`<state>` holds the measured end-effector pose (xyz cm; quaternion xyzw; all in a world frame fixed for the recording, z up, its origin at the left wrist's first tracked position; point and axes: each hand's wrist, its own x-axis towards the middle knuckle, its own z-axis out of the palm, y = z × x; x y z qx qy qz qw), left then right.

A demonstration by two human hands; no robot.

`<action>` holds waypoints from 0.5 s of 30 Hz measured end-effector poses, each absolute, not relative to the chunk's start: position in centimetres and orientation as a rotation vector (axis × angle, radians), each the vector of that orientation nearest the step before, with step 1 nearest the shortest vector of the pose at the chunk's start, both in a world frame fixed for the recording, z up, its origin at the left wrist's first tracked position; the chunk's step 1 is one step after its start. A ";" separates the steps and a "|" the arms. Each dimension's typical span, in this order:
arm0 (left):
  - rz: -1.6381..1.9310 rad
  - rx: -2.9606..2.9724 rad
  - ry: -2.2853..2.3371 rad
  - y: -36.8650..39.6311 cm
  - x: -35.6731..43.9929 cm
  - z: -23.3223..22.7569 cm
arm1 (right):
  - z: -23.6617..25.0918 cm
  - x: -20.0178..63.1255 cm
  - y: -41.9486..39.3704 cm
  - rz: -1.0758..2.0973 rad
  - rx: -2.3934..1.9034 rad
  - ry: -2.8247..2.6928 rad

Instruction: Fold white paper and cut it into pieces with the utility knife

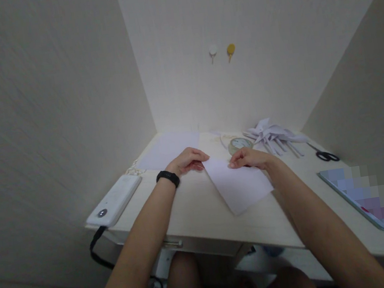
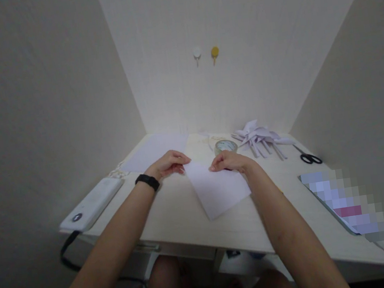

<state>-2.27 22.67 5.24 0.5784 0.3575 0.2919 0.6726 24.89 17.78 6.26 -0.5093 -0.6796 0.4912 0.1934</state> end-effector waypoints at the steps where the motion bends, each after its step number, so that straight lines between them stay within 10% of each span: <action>1: 0.576 1.353 0.810 22.6 -2.6 5.3 | 6.2 25.0 17.9 1.329 -1.428 -1.972; 15: 0.228 1.779 0.824 20.4 0.7 5.1 | 5.0 23.1 18.7 1.110 -1.315 -2.423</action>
